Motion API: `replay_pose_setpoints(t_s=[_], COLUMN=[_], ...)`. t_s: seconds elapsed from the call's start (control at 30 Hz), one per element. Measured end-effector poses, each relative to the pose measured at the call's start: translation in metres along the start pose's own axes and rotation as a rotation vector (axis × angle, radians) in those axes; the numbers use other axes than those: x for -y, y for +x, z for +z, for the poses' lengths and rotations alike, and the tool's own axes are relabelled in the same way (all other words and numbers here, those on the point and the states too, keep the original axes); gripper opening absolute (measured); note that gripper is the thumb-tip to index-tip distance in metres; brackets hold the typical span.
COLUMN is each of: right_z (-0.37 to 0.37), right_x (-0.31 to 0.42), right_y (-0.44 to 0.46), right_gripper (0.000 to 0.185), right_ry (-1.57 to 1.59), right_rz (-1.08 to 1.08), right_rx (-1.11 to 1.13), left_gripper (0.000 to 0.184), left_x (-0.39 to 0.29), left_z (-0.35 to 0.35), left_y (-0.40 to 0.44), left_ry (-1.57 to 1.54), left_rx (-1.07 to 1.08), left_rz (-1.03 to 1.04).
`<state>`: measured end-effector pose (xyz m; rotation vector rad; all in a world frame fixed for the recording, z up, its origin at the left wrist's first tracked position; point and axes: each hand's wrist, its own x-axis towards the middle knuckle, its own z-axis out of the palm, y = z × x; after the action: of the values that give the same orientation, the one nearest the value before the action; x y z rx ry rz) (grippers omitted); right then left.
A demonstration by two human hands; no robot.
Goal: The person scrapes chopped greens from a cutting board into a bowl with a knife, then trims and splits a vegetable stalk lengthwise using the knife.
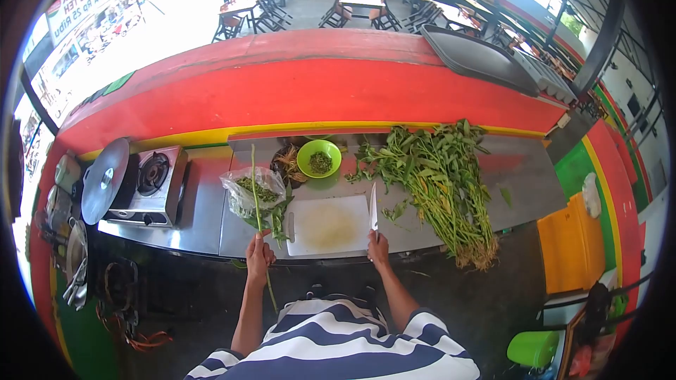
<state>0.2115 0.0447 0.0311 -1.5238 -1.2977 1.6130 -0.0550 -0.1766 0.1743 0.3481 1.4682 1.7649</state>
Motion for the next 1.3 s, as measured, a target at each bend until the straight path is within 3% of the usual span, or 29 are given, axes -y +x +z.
replay_pose_setpoints(t_s=[0.13, 0.33, 0.37, 0.53, 0.63, 0.7, 0.73, 0.77, 0.83, 0.87, 0.93, 0.97, 1.03, 1.17, 1.3], right_z=[0.013, -0.035, -0.049, -0.116, -0.143, -0.162, -0.17, -0.177, -0.185, -0.188, -0.185, -0.182, -0.178, -0.166, -0.162], right_x=[0.056, 0.112, 0.14, 0.131, 0.12, 0.12, 0.124, 0.13, 0.144, 0.148, 0.164, 0.17, 0.176, 0.185, 0.176], right_y=[-0.071, -0.15, -0.17, -0.169, -0.163, -0.162, -0.162, -0.161, -0.153, -0.148, -0.151, -0.152, -0.144, -0.15, -0.149], right_gripper=[0.036, 0.026, 0.028, 0.023, 0.024, 0.025, 0.025, 0.025, 0.026, 0.026, 0.025, 0.025, 0.025, 0.025, 0.023], right_ry=[0.284, -0.094, 0.047, -0.019, -0.017, -0.04, -0.03, -0.019, -0.033, -0.078, -0.082, -0.079, -0.062, 0.094, 0.128], right_rz=[0.049, -0.325, -0.288, -0.323, -0.33, -0.33, -0.337, -0.349, -0.367, -0.364, -0.412, -0.394, -0.417, -0.436, -0.467], right_rx=[0.348, 0.539, 0.581, 0.621, 0.605, 0.598, 0.593, 0.588, 0.608, 0.613, 0.644, 0.66, 0.729, 0.746, 0.68], left_gripper=[0.041, 0.039, 0.039, 0.037, 0.041, 0.053, 0.07, 0.07, 0.06, 0.06, 0.041, 0.041, 0.026, 0.021, 0.021], left_x=[-0.013, -0.013, -0.013, 0.032, 0.066, 0.076, 0.054, 0.032, -0.001, -0.006, -0.011, -0.011, -0.011, 0.002, 0.002], left_z=[0.078, 0.183, 0.197, 0.229, 0.224, 0.23, 0.238, 0.245, 0.252, 0.249, 0.238, 0.237, 0.246, 0.248, 0.253], left_y=[0.009, 0.002, 0.003, -0.017, -0.035, -0.05, -0.071, -0.095, -0.123, -0.122, -0.13, -0.136, -0.139, -0.14, -0.136], left_ry=[-0.228, -0.42, -0.468, -0.549, -0.361, -0.022, 0.072, 0.061, 1.326, 1.335, 1.091, 1.1, 0.784, 0.525, 0.408], left_rx=[-0.066, -0.182, -0.219, -0.305, -0.222, -0.414, -0.374, -0.39, -0.49, -0.511, 0.388, 0.379, 0.664, 0.555, 0.595], left_rz=[0.109, 0.187, 0.185, 0.195, 0.166, 0.222, 0.254, 0.267, 0.675, 0.676, 0.746, 0.724, 0.338, 0.388, 0.4])
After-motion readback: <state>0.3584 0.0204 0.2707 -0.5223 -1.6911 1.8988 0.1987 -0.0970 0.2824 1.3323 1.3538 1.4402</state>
